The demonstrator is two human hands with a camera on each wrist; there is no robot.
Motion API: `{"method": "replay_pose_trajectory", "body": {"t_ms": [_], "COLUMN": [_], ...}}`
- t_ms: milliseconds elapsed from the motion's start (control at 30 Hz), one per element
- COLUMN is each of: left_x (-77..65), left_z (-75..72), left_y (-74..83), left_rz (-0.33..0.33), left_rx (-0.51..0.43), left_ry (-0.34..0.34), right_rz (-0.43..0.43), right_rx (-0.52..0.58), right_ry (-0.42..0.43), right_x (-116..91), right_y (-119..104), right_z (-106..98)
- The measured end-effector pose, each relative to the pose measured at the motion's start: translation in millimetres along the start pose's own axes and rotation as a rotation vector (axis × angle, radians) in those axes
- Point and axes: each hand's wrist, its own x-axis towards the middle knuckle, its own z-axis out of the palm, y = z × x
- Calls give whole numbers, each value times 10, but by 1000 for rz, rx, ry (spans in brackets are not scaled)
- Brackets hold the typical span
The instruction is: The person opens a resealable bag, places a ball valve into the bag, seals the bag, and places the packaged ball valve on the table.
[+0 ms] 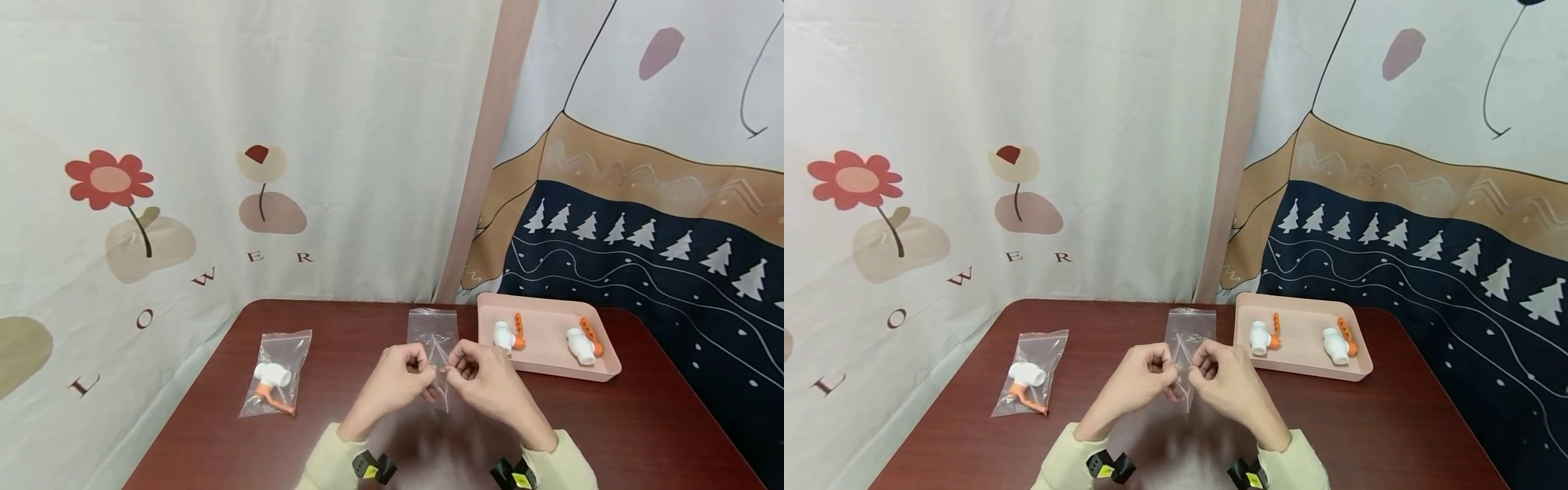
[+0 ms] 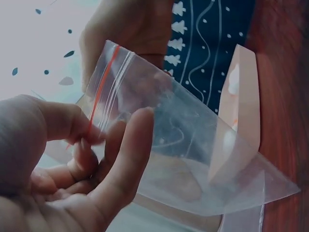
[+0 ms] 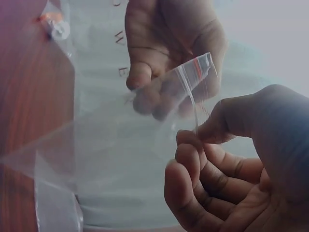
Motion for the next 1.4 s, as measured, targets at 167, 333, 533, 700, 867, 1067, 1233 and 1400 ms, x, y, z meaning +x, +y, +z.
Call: {"method": "replay_pose_trajectory", "body": {"t_ms": [167, 333, 533, 700, 867, 1067, 1233, 1400], "left_x": [-29, -37, -49, -85, -106, -79, -49, -44], "left_z": [17, -72, -187, -224, -249, -254, -225, -257], "left_y": [6, -1, 27, 77, 82, 41, 42, 37], "left_rz": [3, 29, 31, -34, -21, -24, -22, -14], "left_rx": [144, 324, 485, 542, 478, 163, 86, 46], "left_ry": [99, 143, 211, 229, 171, 90, 113, 10], "right_rz": [-94, -162, -125, -74, -62, -12, 40, 103], "right_rx": [-99, -221, -277, -272, -209, -120, -80, -52], "right_ry": [47, 114, 114, 59, 16, -7, -22, -44], "right_x": [-19, -28, -32, -38, -38, -21, 13, 32], "right_y": [20, 44, 41, 14, 14, 56, 91, 131], "right_z": [2, -49, -117, -125, -137, -171, -182, -201]}}
